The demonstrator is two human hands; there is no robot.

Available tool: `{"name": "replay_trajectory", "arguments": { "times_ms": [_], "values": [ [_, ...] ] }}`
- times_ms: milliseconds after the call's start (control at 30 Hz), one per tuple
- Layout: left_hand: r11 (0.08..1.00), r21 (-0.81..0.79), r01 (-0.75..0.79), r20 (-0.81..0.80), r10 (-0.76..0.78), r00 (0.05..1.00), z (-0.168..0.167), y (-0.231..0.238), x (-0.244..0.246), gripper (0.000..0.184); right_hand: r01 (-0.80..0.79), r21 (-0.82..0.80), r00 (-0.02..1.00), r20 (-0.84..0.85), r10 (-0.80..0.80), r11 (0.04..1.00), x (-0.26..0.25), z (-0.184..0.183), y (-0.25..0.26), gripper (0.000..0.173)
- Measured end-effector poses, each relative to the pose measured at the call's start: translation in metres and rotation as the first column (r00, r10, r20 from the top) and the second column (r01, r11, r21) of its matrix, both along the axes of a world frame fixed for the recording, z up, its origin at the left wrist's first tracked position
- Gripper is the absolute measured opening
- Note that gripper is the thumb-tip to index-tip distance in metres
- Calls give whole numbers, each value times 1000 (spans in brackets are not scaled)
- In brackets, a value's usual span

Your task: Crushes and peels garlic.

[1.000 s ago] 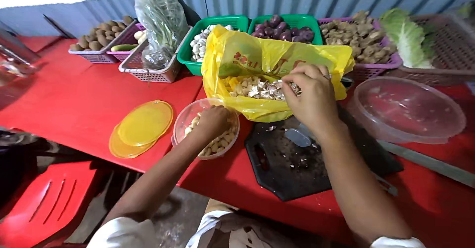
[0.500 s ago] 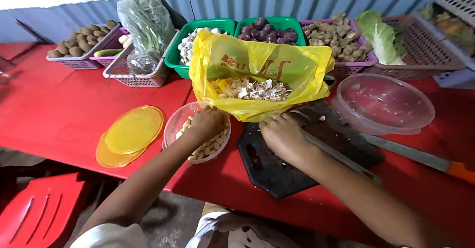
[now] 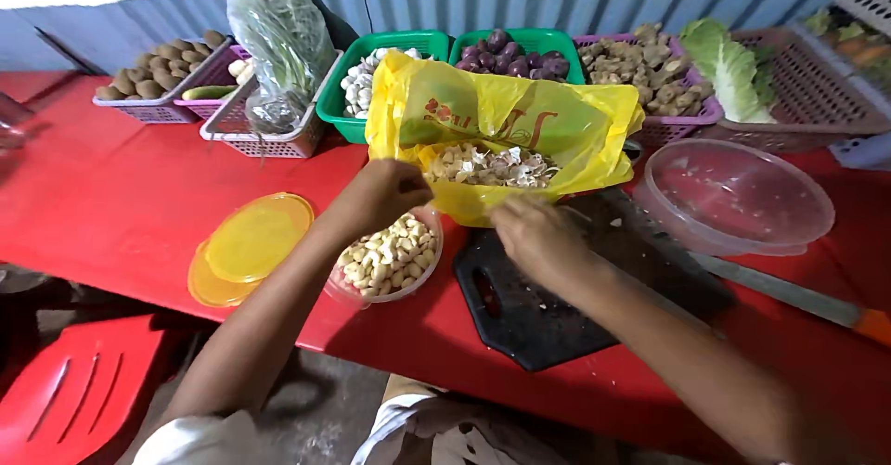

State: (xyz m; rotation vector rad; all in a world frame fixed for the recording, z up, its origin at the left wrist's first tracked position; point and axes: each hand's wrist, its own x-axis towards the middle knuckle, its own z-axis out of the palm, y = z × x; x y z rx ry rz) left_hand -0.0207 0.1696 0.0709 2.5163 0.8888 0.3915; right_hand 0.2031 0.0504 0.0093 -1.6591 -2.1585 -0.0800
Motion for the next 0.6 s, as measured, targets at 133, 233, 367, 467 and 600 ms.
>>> {"name": "replay_trajectory", "arguments": {
  "times_ms": [133,233,367,467,600],
  "values": [
    [970,225,-96,-4,99,995,28,19,46,15,103,26,989,-111,-100,994,7,44,46,18],
    [980,198,-24,-186,62,981,26,39,70,36,196,-180,979,-23,-203,964,11,55,74,18],
    [976,216,-27,-174,65,983,17,38,77,39,251,-281,965,141,-219,926,14,56,86,22],
    [962,265,-72,-100,101,990,17,17,67,32,194,-276,976,149,-158,941,20,48,88,27],
    [975,210,-69,-201,112,973,12,-15,21,17,63,-62,998,-10,-64,996,28,46,62,27]
  ]
}}
